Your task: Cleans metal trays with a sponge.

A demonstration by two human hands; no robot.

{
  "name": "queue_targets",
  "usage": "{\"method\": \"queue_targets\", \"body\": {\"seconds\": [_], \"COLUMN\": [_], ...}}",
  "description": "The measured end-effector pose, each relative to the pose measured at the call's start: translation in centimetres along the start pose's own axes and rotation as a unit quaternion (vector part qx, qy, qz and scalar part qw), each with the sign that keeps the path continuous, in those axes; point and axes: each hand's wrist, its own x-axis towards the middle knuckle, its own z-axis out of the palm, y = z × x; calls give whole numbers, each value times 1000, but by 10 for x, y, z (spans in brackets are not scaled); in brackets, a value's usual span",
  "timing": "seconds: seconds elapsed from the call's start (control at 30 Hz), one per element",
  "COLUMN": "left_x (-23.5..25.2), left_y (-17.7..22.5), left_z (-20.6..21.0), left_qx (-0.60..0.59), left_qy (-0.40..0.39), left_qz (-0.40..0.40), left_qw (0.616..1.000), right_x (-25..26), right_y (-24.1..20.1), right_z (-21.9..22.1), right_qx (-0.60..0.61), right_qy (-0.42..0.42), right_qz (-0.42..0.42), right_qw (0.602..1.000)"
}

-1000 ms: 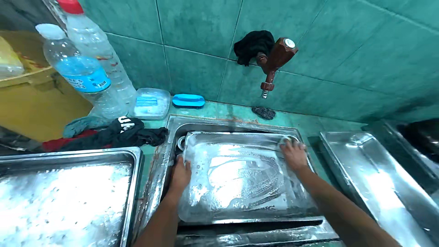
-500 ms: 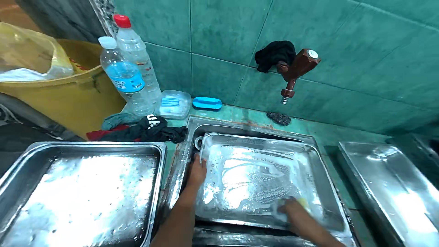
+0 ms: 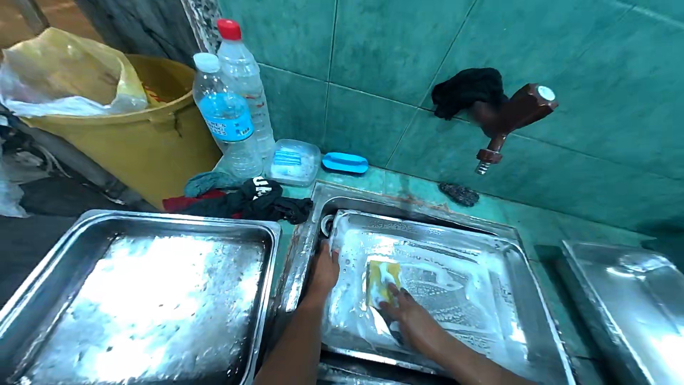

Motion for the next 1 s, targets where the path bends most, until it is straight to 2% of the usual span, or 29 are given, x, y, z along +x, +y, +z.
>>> {"method": "queue_targets", "body": {"seconds": [0.1,0.17,0.2,0.27,0.33,0.4,0.47,0.57,0.63,0.77,0.87,1.0], "left_x": [0,1,0,0,2,3,4,6,4,2,0,0], "left_y": [-3,-3,-3,-3,-4,-6,-6,-2,1,0,0,0], "left_z": [2,1,1,0,-1,1,1,-4,-5,-1,-1,0], "left_qx": [-27,-56,-71,-92,-90,-86,-75,-40,-11,-14,-4,16], "left_qy": [8,8,7,5,9,9,6,-7,-13,-3,-1,-4], "left_qz": [6,14,16,22,27,31,31,20,10,20,18,16], "left_qw": [1000,998,997,996,996,996,997,999,1000,1000,1000,1000], "right_x": [5,28,44,80,122,155,178,192,192,174,131,53], "right_y": [-25,-48,-59,-74,-68,-49,-33,-41,-51,-42,5,108], "right_z": [20,27,28,23,8,-8,-21,-52,-65,-75,-83,-90], "right_qx": [41,74,83,87,106,108,51,-52,-93,-76,-43,-63], "right_qy": [23,49,66,118,183,246,300,264,237,273,286,348], "right_qz": [-120,-162,-148,-70,-6,-11,-59,-52,-23,80,185,310], "right_qw": [992,983,983,987,977,963,951,962,967,956,939,883]}}
